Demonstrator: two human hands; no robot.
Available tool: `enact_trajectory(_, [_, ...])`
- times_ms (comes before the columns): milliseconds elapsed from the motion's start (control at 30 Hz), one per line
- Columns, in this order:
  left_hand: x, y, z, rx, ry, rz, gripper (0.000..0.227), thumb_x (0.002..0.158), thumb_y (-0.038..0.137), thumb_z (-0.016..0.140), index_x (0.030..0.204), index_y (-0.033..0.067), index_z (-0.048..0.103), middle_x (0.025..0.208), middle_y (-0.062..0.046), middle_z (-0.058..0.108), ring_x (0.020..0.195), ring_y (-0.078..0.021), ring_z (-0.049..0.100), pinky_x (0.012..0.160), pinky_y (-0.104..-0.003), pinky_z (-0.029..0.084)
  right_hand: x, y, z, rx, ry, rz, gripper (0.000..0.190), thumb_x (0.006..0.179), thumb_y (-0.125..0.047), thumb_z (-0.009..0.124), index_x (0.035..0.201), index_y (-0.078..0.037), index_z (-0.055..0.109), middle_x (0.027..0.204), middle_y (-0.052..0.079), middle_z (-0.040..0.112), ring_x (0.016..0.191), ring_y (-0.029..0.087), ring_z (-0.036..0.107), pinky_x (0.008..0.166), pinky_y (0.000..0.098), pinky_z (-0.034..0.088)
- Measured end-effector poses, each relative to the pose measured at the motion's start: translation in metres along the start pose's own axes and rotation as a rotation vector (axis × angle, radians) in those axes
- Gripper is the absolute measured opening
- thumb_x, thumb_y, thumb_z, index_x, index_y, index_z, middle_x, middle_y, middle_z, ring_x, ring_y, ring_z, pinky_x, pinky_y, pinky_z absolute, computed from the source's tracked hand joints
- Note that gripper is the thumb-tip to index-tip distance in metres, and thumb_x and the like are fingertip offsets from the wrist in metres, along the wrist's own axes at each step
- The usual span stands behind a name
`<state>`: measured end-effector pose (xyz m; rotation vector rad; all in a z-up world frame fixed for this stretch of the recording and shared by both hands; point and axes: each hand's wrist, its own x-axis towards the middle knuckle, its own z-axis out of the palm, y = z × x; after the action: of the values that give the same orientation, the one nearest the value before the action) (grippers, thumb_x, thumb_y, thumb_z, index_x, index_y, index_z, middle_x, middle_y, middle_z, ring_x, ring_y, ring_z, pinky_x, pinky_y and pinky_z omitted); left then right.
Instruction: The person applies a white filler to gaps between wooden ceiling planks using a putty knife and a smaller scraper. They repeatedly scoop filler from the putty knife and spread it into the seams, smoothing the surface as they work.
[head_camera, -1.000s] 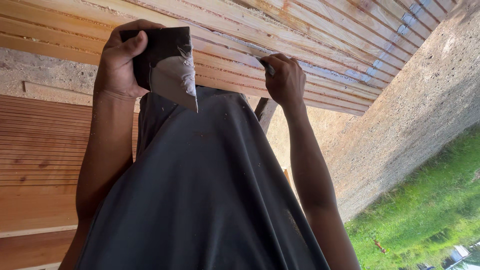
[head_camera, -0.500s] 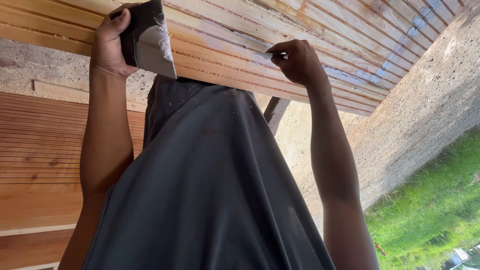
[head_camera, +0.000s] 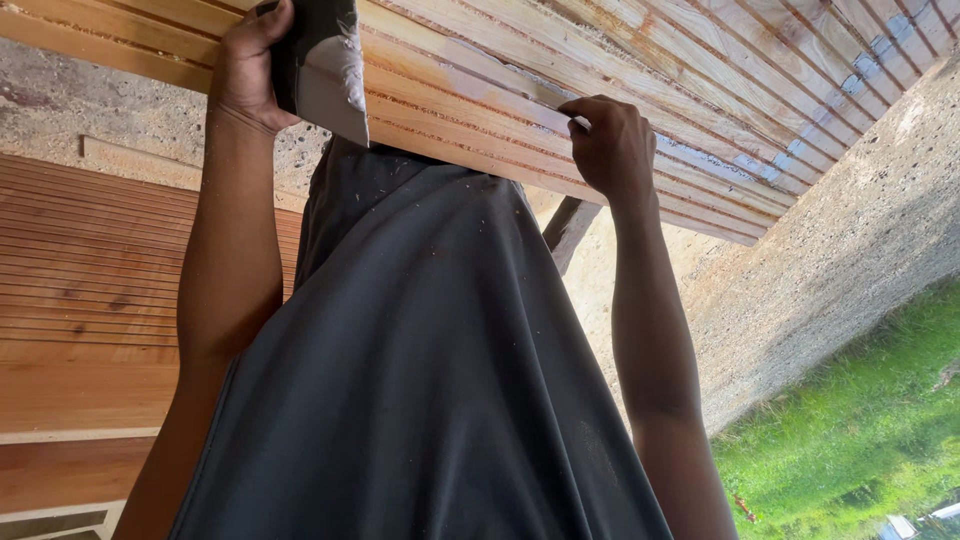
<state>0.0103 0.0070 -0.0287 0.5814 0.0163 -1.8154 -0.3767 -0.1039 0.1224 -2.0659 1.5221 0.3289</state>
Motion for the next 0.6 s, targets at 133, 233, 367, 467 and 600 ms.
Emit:
enact_trajectory(133, [0.0,-0.001,-0.002,-0.022,-0.035,-0.018,0.028,0.11,0.023,0.071,0.133,0.0067,0.066,0.129,-0.006,0.071,0.117,-0.0195,0.07,0.104,-0.038,0.059,0.002,-0.011,0.008,0.056,0.046,-0.019,0.016,0.091,-0.007,0.074,0.103,-0.015,0.082,0.105,0.003,0.08,0.068,0.022,0.073,0.056,0.036,0.054])
enact_trajectory(233, [0.003,0.001,-0.001,0.011,-0.043,-0.024,0.027,0.11,0.023,0.071,0.132,0.0066,0.066,0.126,-0.006,0.071,0.116,-0.0196,0.07,0.101,-0.038,0.059,0.007,-0.028,0.017,0.051,0.084,-0.03,0.014,0.093,-0.007,0.074,0.102,-0.013,0.082,0.103,0.002,0.08,0.068,0.021,0.073,0.053,0.0361,0.053])
enact_trajectory(367, [0.005,0.002,-0.002,-0.005,-0.06,-0.055,0.029,0.11,0.022,0.071,0.134,0.0075,0.066,0.126,-0.006,0.071,0.116,-0.0196,0.07,0.101,-0.038,0.06,0.015,-0.049,0.027,0.034,0.137,-0.083,0.014,0.093,-0.006,0.073,0.101,-0.012,0.082,0.103,0.002,0.08,0.068,0.021,0.073,0.053,0.035,0.054])
enact_trajectory(467, [0.001,0.002,-0.004,0.001,-0.044,-0.063,0.031,0.108,0.023,0.072,0.135,0.0075,0.066,0.126,-0.006,0.071,0.115,-0.0201,0.071,0.1,-0.039,0.061,0.023,-0.069,0.031,0.018,0.185,-0.174,0.015,0.092,-0.006,0.073,0.101,-0.012,0.082,0.102,0.003,0.08,0.071,0.021,0.073,0.056,0.0343,0.054])
enact_trajectory(600, [0.007,-0.002,-0.005,0.016,-0.033,-0.084,0.036,0.105,0.027,0.073,0.133,0.0052,0.068,0.127,-0.009,0.073,0.111,-0.0213,0.072,0.096,-0.04,0.061,0.042,-0.099,0.035,0.021,0.081,-0.168,0.016,0.092,-0.004,0.071,0.1,-0.011,0.082,0.094,0.005,0.08,0.062,0.022,0.07,0.048,0.0392,0.049])
